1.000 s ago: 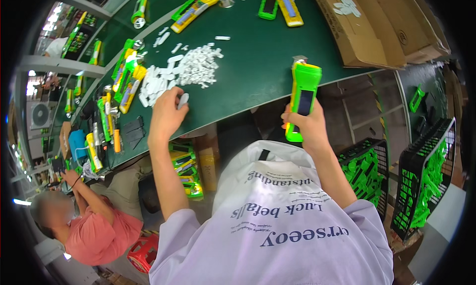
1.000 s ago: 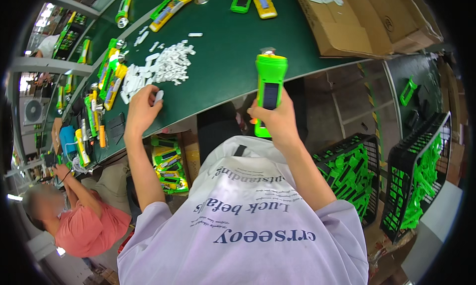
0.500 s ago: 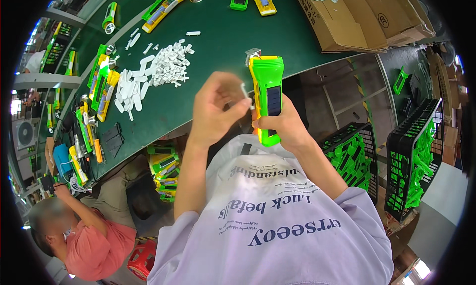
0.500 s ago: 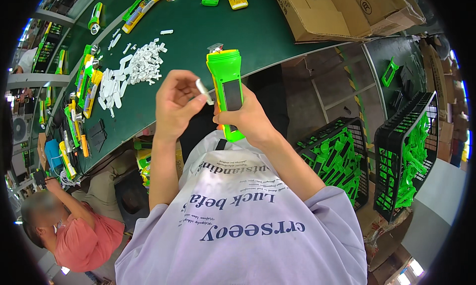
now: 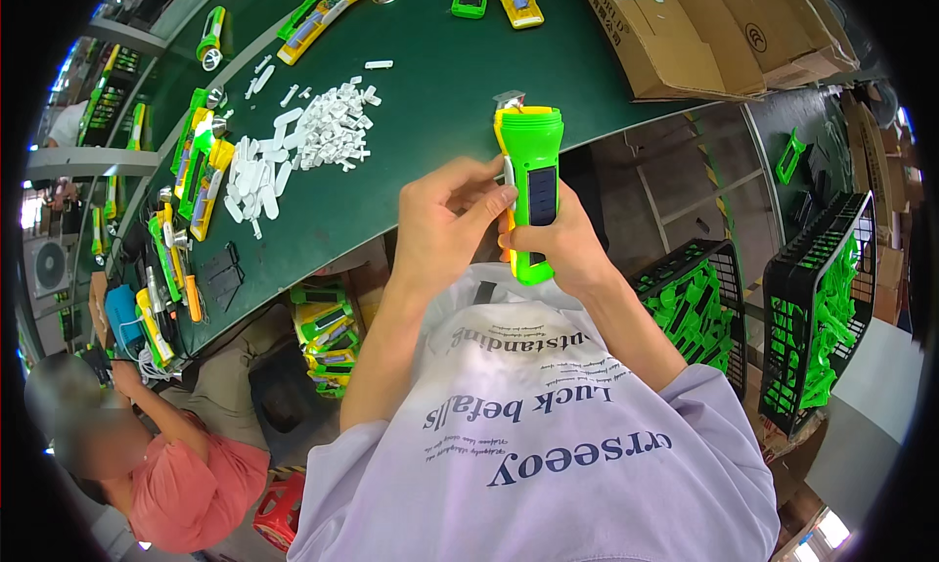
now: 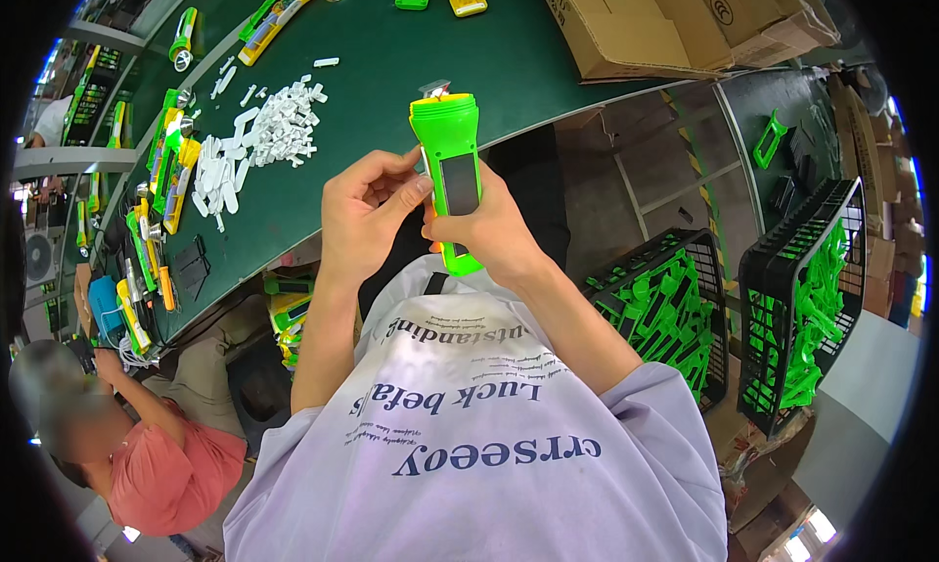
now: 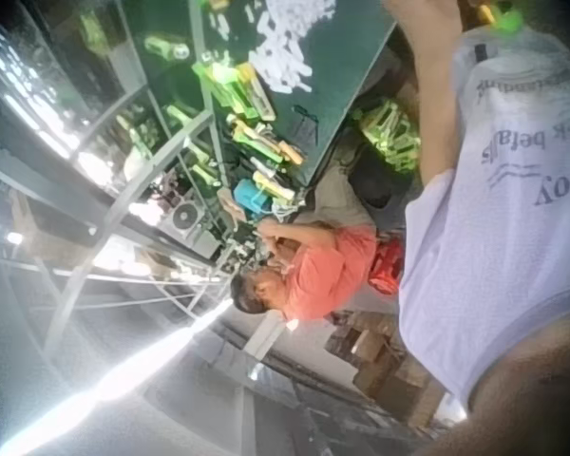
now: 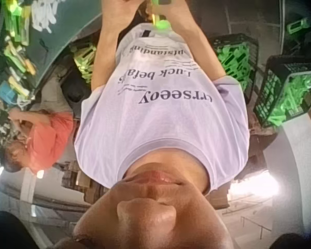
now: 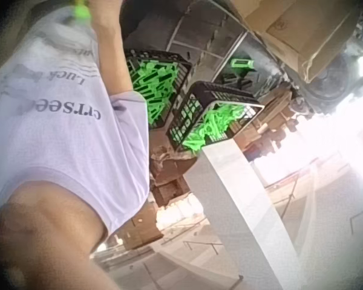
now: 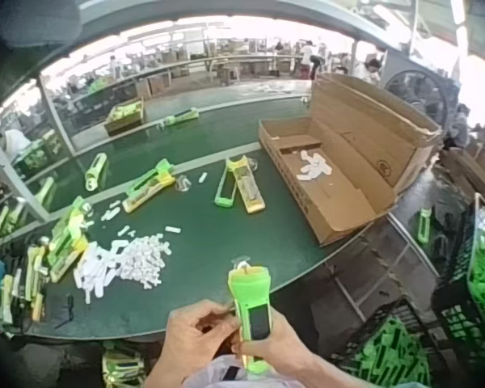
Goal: The person assembles flashlights by inserting plastic switch pieces and joining casing halves together by hand before placing them onto a conveyor belt. The person also retrieves additional plastic pieces from a bag under the table.
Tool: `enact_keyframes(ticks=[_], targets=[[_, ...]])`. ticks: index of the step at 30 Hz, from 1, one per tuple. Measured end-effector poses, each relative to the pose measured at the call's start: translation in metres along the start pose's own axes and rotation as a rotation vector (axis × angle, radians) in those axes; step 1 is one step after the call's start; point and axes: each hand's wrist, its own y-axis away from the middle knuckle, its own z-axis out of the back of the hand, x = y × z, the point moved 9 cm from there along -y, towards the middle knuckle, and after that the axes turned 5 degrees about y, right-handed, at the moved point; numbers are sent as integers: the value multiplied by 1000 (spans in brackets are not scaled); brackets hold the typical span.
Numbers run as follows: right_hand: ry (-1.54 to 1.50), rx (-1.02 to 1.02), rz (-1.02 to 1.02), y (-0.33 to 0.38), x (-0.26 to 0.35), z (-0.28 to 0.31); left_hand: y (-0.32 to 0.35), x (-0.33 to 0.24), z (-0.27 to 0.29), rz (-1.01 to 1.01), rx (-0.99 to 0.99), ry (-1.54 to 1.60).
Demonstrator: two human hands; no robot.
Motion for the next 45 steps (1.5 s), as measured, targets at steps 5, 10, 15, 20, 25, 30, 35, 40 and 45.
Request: enact_keyframes(ticks=[5, 10, 15, 20, 25, 30, 35, 40, 45], targets=[[77, 43, -25, -2, -2, -3, 1, 18, 8, 110, -72, -142], [110, 151, -70, 3, -9, -12, 5, 6, -5, 71, -65, 62], [-66, 252, -118, 7, -10, -15, 4, 10, -8, 69, -34, 117], [-30, 271, -160, 13, 2, -18, 11, 8, -9, 59, -31, 191], [415, 117, 3, 6, 10, -13, 13, 2, -6, 61, -185, 268], [652, -133, 310, 12, 15, -8, 19, -15, 8, -212, -407, -61], [813, -330, 455, 19, 15, -6, 17, -12, 0, -181, -345, 344], [913, -376, 592, 24, 23, -6, 19, -23, 0, -207, -334, 27], [874, -405, 612, 25, 18, -5, 25, -25, 1, -309, -377, 47]])
